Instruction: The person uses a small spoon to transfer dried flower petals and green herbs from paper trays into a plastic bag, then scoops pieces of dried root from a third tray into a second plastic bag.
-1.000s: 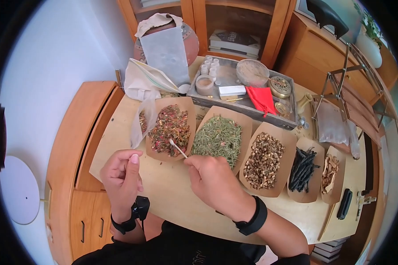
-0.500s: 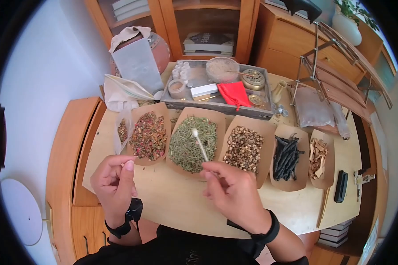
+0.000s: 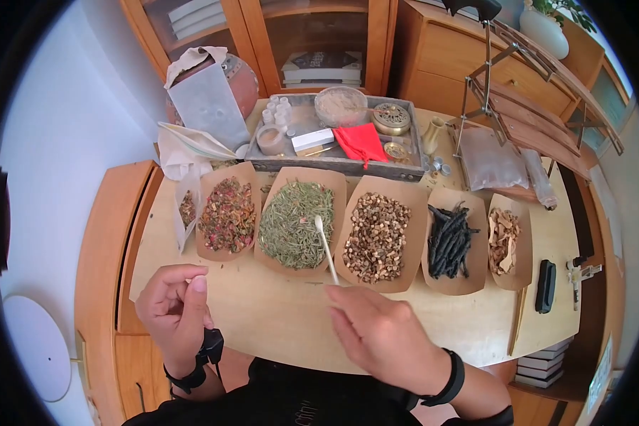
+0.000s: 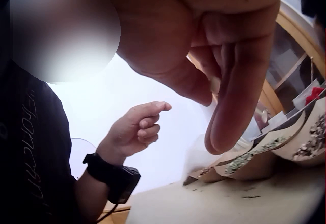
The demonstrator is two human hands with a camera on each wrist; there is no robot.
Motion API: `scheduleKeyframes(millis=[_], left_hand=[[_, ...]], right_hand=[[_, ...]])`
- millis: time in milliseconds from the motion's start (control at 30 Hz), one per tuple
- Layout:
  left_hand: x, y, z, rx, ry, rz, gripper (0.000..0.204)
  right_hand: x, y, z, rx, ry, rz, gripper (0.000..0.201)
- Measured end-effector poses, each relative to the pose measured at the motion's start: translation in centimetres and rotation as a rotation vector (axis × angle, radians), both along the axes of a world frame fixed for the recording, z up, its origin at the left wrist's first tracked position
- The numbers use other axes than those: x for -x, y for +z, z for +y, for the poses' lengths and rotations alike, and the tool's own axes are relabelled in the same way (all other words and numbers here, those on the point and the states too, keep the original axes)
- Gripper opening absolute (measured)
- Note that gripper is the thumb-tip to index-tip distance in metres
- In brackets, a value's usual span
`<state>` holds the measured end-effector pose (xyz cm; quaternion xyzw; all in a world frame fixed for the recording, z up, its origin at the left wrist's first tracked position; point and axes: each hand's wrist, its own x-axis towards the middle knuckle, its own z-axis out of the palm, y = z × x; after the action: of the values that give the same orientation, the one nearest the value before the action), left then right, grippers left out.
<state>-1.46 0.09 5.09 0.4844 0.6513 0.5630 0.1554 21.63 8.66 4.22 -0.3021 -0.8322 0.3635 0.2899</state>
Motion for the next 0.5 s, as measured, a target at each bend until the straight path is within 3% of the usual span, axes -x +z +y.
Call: scheduleKeyframes(millis=[67, 233, 500], left_hand=[[-0.2, -0.3, -0.1, -0.005, -0.044, -0.040, 0.009], [-1.2, -0.4, 0.0, 0.018, -0.082, -0.014, 0.008], [-2.2, -0.9, -0.1, 0.018, -0.121, 0.041, 0.008]], right_hand=[[-1.1, -0.5, 0.5, -0.136, -0.006, -0.103, 0.032], [-1.8, -0.7, 0.0, -0.120, -0.125, -0.164, 0.040], [-1.9, -2.2, 0.2, -0.569, -0.109, -0.333, 0.041]])
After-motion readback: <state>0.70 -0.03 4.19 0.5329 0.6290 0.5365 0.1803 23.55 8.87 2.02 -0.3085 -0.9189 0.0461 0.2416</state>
